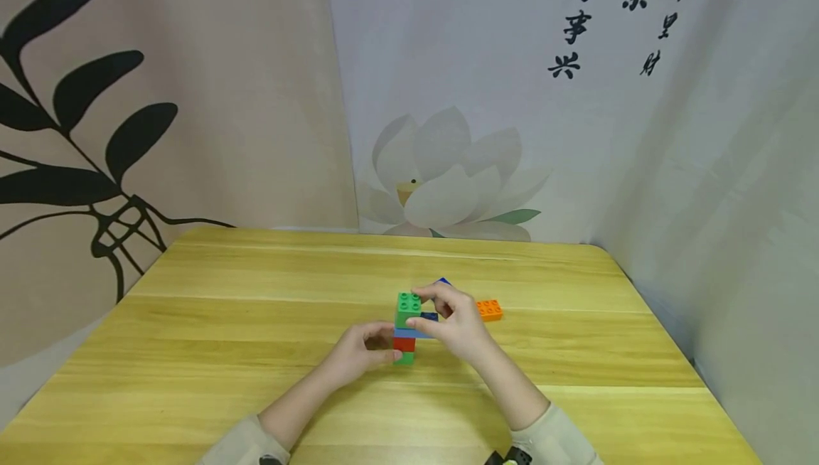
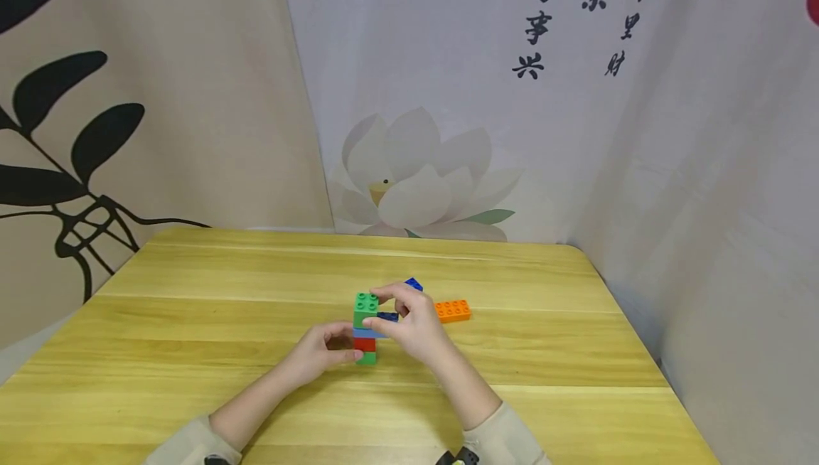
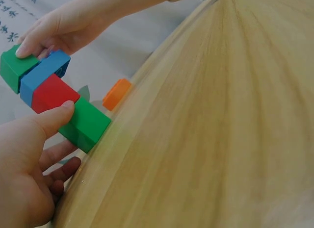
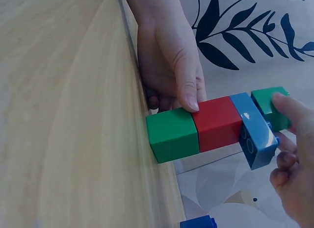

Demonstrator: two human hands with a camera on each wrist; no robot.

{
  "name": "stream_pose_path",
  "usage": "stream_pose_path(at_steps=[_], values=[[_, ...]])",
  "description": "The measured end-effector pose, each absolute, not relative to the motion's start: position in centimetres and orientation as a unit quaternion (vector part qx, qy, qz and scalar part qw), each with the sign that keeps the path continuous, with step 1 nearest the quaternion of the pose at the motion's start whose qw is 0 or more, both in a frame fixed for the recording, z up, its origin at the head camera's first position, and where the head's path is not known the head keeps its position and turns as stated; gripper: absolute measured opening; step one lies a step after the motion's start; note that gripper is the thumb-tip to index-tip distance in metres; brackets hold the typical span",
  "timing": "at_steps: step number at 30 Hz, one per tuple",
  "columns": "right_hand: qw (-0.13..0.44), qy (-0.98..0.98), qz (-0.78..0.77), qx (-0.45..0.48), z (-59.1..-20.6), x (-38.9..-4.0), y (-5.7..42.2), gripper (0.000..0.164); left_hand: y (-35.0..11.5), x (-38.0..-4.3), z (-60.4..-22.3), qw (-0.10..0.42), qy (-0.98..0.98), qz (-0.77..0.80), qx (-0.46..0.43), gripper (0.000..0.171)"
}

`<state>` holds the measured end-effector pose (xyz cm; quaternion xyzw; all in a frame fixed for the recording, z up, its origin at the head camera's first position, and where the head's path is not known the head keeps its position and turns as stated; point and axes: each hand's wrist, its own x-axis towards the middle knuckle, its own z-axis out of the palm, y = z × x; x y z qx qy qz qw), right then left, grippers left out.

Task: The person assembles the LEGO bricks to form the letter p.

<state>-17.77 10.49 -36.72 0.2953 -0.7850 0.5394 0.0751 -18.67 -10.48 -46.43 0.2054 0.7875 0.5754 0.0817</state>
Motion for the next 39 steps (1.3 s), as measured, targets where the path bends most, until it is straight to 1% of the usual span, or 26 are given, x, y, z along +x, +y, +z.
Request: stream_pose_path(at_steps=[7,11,16,19,25,34,39], values=[[0.074,-0.781,0.543,0.298,-36.7,-17.8,10.5,0.038,-10.4,-18.6,-46.4,0.083,0.784,0.577,0.213,0.035],[0.062,-0.779,0.553,0.287,-37.1,-18.0,10.6,0.037,-10.4,-18.6,-46.4,0.083,0.784,0.578,0.211,0.034],[0.041,-0.785,0.558,0.265,-38.9,-19.2,10.8,0.04,-10.4,-18.5,-46.4,0.085,0.783,0.58,0.209,0.035],[0.04,-0.789,0.553,0.265,-39.7,-19.6,10.9,0.04,-10.5,-18.5,-46.4,0.084,0.782,0.581,0.209,0.035],[0.048,-0.794,0.542,0.271,-39.5,-19.7,11.0,0.037,-10.4,-18.6,-46.4,0.085,0.783,0.581,0.204,0.036],[0.033,-0.807,0.529,0.262,-39.2,-19.7,11.1,0.037,-10.4,-18.5,-46.1,0.088,0.781,0.585,0.2,0.036],[0.044,-0.811,0.524,0.258,-39.3,-19.5,11.2,0.038,-10.4,-18.6,-46.3,0.09,0.788,0.575,0.2,0.037]])
